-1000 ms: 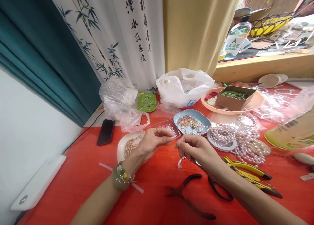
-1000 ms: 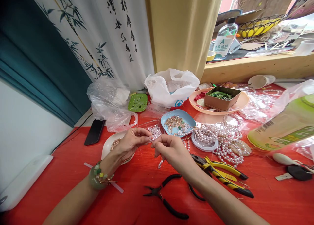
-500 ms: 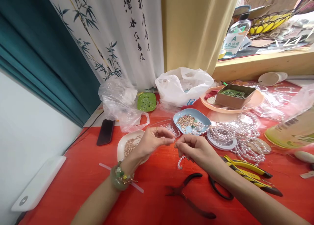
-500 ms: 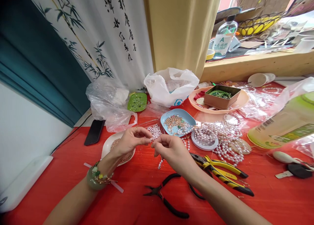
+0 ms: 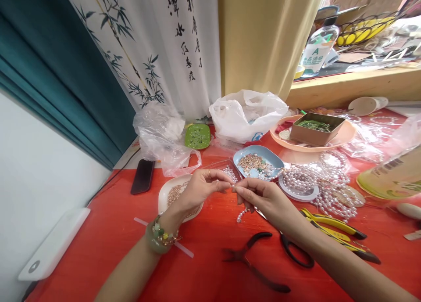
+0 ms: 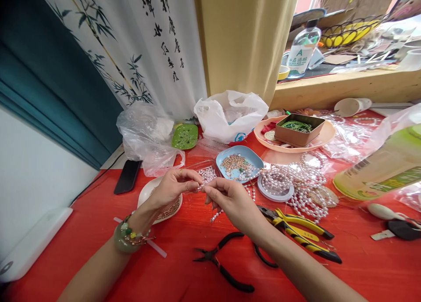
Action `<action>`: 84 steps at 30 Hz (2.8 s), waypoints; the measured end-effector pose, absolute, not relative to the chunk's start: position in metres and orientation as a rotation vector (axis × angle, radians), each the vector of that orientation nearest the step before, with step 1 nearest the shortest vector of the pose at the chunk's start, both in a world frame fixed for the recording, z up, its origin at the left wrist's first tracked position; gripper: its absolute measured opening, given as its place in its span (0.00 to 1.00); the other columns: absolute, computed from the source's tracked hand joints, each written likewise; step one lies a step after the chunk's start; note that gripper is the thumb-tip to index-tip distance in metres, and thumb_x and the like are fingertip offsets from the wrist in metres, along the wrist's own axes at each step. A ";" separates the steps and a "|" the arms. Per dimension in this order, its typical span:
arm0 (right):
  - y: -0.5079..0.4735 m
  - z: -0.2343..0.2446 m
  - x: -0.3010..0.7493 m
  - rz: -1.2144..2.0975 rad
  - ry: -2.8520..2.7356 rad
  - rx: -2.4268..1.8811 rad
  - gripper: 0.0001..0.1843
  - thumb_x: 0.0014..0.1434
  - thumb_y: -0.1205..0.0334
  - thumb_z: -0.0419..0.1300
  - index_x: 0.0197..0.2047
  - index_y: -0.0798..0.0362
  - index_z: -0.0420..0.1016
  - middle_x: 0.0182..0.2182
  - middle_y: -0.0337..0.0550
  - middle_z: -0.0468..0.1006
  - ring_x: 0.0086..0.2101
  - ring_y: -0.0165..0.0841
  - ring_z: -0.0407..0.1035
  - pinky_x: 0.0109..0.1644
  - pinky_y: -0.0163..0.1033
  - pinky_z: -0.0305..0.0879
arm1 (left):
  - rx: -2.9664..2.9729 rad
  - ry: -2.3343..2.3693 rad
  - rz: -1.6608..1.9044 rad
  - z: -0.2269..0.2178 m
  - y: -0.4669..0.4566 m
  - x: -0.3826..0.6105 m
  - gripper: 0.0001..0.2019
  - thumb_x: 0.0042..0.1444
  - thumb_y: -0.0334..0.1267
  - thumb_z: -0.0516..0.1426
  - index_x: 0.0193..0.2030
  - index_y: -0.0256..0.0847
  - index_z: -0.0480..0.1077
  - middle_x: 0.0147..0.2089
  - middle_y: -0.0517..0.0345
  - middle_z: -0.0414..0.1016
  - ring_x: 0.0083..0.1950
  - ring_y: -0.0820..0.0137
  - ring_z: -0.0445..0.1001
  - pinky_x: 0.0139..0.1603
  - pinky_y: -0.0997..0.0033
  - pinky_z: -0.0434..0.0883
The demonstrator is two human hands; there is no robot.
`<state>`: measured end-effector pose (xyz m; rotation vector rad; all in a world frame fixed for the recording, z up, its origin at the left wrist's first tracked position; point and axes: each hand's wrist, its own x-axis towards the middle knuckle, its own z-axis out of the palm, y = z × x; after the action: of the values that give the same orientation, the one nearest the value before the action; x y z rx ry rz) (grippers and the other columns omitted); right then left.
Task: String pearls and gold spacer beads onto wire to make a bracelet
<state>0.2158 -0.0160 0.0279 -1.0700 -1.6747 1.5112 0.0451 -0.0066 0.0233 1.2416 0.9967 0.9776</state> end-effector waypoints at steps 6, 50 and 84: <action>-0.015 0.022 0.215 1.536 -1.659 -1.044 0.13 0.54 0.54 0.53 0.25 0.54 0.67 0.20 0.35 0.66 0.20 0.25 0.60 0.25 0.33 0.60 | 1.190 1.018 0.994 0.022 -0.007 0.046 0.06 0.38 0.34 0.64 0.25 0.36 0.73 0.26 0.59 0.72 0.28 0.75 0.66 0.31 0.75 0.64; -0.006 0.031 0.224 1.521 -1.402 -1.194 0.12 0.48 0.53 0.61 0.27 0.55 0.72 0.24 0.39 0.75 0.25 0.28 0.69 0.31 0.33 0.64 | 2.062 1.583 0.005 -0.012 0.027 -0.035 0.04 0.37 0.33 0.58 0.23 0.41 0.74 0.25 0.60 0.75 0.27 0.71 0.70 0.26 0.75 0.58; -0.026 0.043 0.216 1.590 -1.577 -1.129 0.08 0.50 0.61 0.57 0.23 0.54 0.69 0.17 0.36 0.72 0.21 0.26 0.67 0.28 0.32 0.63 | 0.966 0.974 1.014 0.021 -0.008 0.033 0.11 0.37 0.34 0.66 0.27 0.34 0.70 0.26 0.61 0.70 0.27 0.79 0.67 0.30 0.78 0.65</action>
<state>0.2161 -0.0260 0.0427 -1.1286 -1.5774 1.5900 0.0331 -0.0084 0.0208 0.9657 0.9745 1.0141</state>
